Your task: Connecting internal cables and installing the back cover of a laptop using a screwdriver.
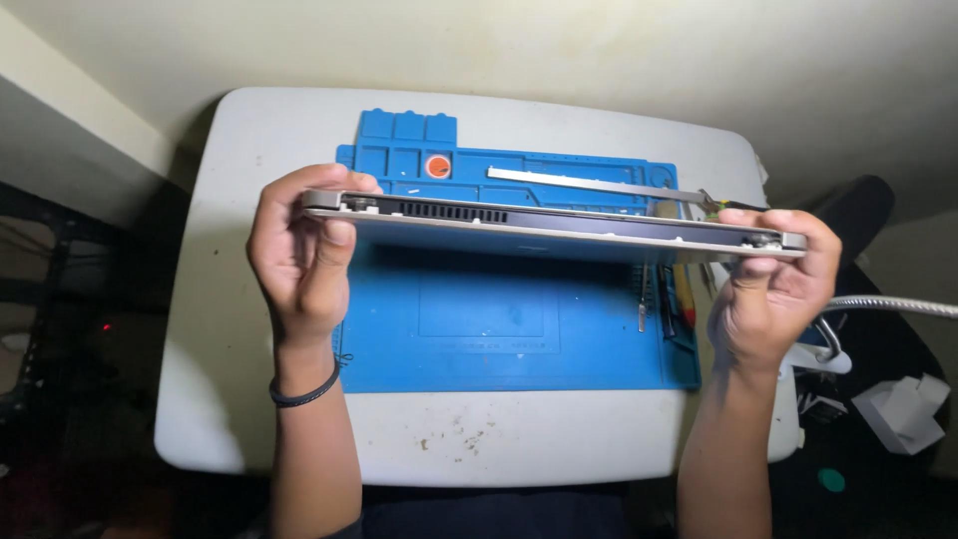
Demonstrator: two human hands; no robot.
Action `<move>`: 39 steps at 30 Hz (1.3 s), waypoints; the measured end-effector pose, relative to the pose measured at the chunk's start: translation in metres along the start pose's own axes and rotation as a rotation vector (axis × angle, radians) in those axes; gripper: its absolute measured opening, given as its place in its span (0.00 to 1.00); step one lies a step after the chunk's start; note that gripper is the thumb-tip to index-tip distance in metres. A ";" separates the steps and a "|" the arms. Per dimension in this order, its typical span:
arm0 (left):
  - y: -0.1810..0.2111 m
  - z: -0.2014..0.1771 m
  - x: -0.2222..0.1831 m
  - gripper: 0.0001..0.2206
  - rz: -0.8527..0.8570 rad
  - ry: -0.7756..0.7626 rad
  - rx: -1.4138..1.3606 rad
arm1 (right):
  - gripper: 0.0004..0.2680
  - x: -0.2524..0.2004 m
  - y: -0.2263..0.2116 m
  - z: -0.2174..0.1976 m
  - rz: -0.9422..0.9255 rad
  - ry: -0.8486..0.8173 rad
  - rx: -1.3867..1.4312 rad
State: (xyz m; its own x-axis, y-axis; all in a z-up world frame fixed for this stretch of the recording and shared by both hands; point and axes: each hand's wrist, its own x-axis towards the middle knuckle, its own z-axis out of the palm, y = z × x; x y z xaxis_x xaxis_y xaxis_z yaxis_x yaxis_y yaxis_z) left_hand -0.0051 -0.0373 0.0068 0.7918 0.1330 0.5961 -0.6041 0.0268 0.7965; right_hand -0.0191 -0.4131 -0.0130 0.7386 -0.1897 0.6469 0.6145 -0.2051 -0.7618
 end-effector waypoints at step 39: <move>-0.069 -0.032 -0.009 0.13 -0.502 -0.382 0.425 | 0.10 -0.053 0.129 -0.066 0.277 -0.385 -0.568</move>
State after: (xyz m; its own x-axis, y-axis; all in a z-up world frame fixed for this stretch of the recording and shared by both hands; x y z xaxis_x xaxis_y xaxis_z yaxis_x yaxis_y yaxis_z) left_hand 0.0266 -0.0082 -0.0566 0.9853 -0.1490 0.0836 -0.1375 -0.4011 0.9057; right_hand 0.0033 -0.4930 -0.1433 0.9550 0.0222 0.2958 0.2303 -0.6841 -0.6921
